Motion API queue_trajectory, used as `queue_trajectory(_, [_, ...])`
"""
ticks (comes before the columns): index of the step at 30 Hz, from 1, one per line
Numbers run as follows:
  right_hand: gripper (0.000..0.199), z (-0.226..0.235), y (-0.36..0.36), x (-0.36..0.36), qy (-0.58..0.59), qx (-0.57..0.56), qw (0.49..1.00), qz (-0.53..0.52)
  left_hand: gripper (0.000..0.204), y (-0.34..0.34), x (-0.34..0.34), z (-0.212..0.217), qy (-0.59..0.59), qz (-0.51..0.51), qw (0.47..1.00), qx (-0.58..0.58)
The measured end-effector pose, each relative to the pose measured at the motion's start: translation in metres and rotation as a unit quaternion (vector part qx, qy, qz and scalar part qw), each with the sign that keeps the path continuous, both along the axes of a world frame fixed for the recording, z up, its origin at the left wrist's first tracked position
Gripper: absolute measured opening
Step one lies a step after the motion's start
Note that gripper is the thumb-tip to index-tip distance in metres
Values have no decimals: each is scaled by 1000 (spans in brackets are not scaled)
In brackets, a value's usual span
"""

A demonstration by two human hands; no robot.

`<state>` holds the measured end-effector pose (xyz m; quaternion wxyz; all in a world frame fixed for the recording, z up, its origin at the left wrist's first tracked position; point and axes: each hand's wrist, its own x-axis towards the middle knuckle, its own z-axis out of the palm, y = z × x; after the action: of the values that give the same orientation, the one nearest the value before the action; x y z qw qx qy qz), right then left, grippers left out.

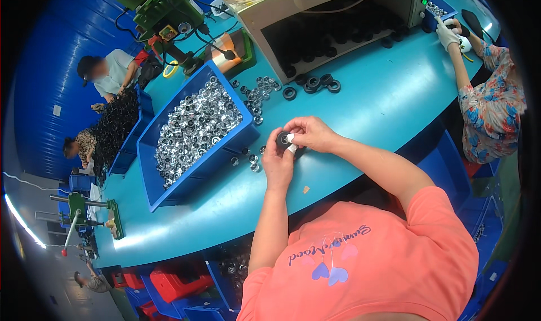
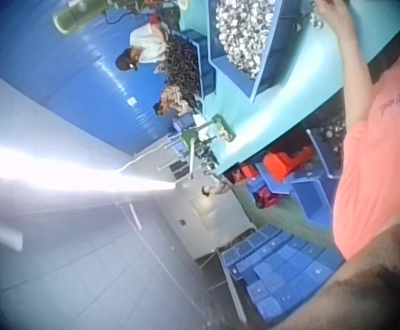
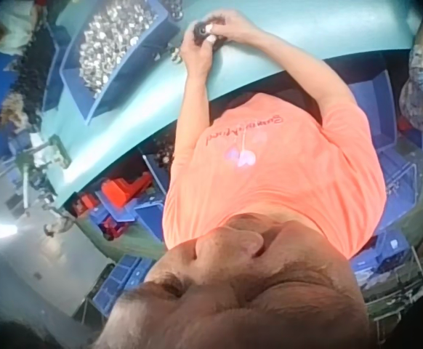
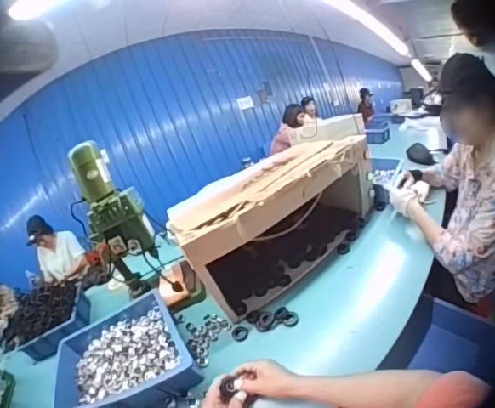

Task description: Assembling small plastic components into metal rings or bearings at a factory workbench.

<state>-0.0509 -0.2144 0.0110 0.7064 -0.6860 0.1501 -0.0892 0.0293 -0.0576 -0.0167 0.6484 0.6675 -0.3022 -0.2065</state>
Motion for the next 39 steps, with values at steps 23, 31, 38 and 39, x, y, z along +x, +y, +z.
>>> queue_trajectory(23, [29,-4,-19,-3,16,225,973,51,54,-1,-1,7,38,-29,997,-57])
queue_trajectory(31, [27,-4,-20,-3,21,203,977,57,53,-1,4,-3,-29,-4,999,-37])
queue_trajectory(38, [36,-3,-17,-4,-10,120,992,46,51,-2,0,5,47,-54,993,-91])
queue_trajectory(39, [36,-2,-18,-4,-12,116,992,43,50,-3,0,9,63,-70,990,-105])
